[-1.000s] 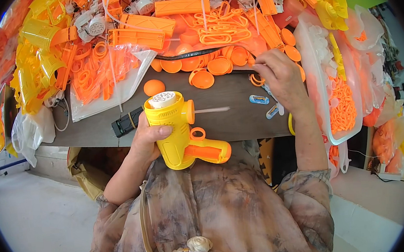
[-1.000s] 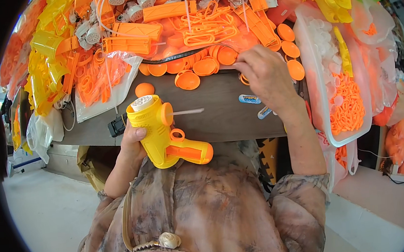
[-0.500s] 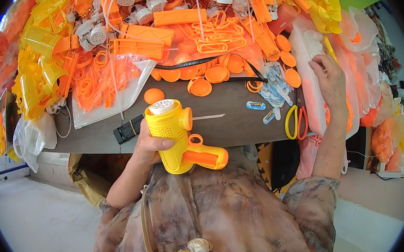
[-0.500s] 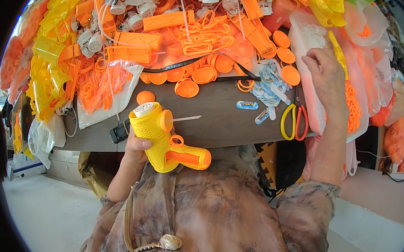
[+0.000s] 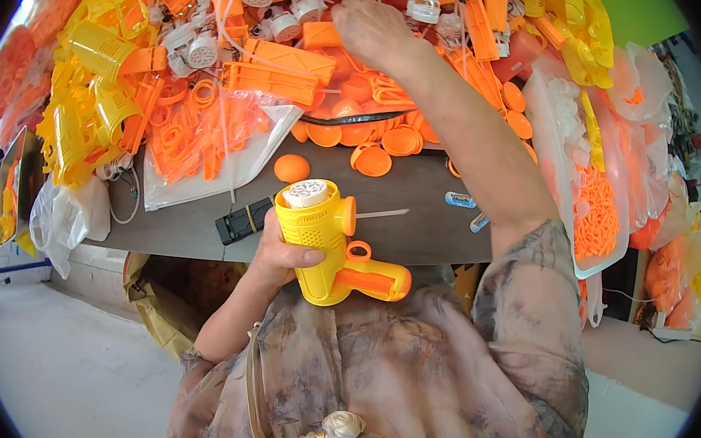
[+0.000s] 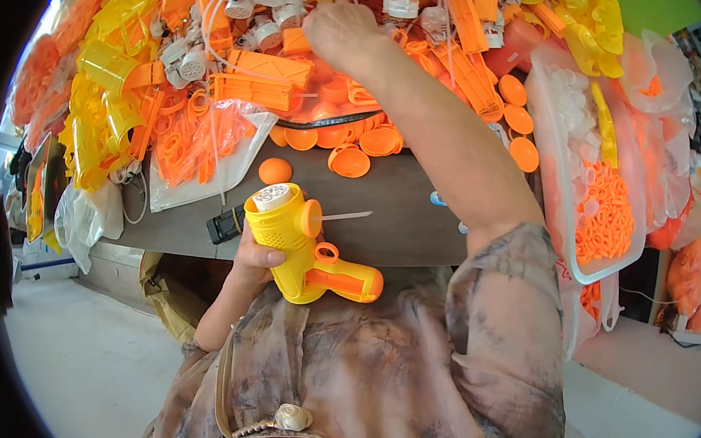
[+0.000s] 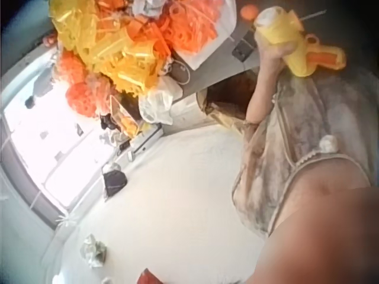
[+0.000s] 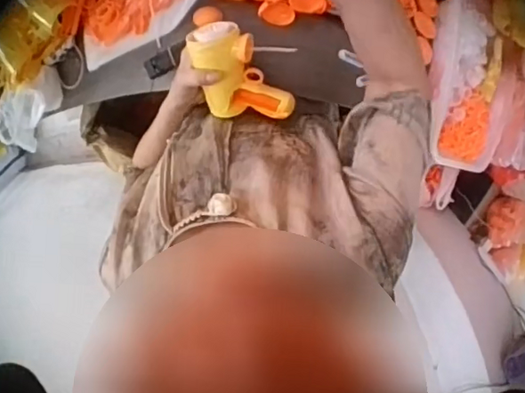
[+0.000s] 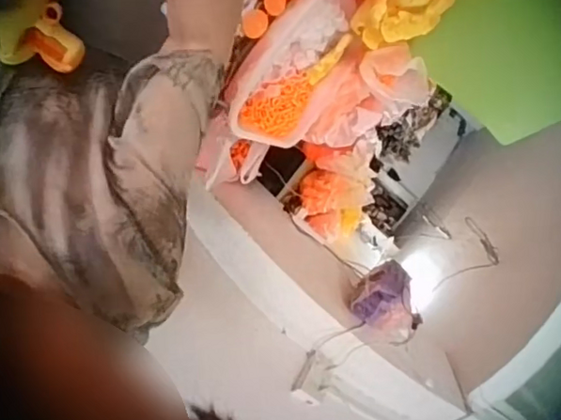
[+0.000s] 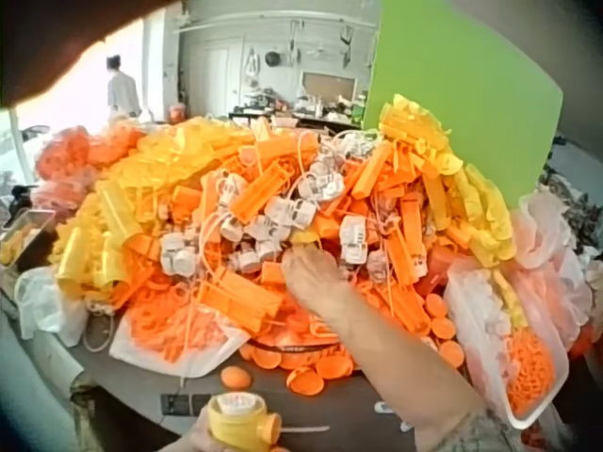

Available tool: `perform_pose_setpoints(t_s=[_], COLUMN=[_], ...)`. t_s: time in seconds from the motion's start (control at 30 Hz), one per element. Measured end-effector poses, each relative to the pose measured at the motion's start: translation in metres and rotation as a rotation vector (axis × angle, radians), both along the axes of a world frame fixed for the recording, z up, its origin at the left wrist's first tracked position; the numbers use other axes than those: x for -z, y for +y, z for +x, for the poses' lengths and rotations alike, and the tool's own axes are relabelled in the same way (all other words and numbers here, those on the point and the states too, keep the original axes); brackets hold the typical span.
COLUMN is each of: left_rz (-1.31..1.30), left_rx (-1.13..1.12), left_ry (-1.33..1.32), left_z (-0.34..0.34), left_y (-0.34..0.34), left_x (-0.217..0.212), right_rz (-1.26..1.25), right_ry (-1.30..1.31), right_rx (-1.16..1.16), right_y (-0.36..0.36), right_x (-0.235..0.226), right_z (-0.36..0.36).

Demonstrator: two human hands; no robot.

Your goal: Assembling a yellow plastic toy dart gun by installing internal mechanisms and fitting the outer casing.

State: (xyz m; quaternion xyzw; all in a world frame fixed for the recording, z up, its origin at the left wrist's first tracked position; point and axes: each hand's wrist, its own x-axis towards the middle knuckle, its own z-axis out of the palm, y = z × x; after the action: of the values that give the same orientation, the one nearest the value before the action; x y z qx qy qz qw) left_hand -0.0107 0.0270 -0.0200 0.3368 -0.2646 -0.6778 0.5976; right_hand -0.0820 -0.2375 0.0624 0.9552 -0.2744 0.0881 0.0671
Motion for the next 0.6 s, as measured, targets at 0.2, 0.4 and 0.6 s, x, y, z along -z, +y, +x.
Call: perform_pose_setpoints(t_s=[0.2,0.4,0.6], left_rz=[0.037,0.022,0.000], left_rx=[0.037,0.040,0.061], left_ry=[-0.057,-0.034,-0.020], left_z=[0.003,0.005,0.004], left_y=[0.001,0.002,0.002], left_x=[0.003,0.004,0.002], right_rz=[-0.129,-0.004,0.273], right_ry=[0.102,0.134,-0.041], right_rx=[0.127,0.222,0.022], right_y=[-0.006,0.002,-0.038], right_x=[0.015,0.013,0.024], right_z=[0.013,0.009,-0.001])
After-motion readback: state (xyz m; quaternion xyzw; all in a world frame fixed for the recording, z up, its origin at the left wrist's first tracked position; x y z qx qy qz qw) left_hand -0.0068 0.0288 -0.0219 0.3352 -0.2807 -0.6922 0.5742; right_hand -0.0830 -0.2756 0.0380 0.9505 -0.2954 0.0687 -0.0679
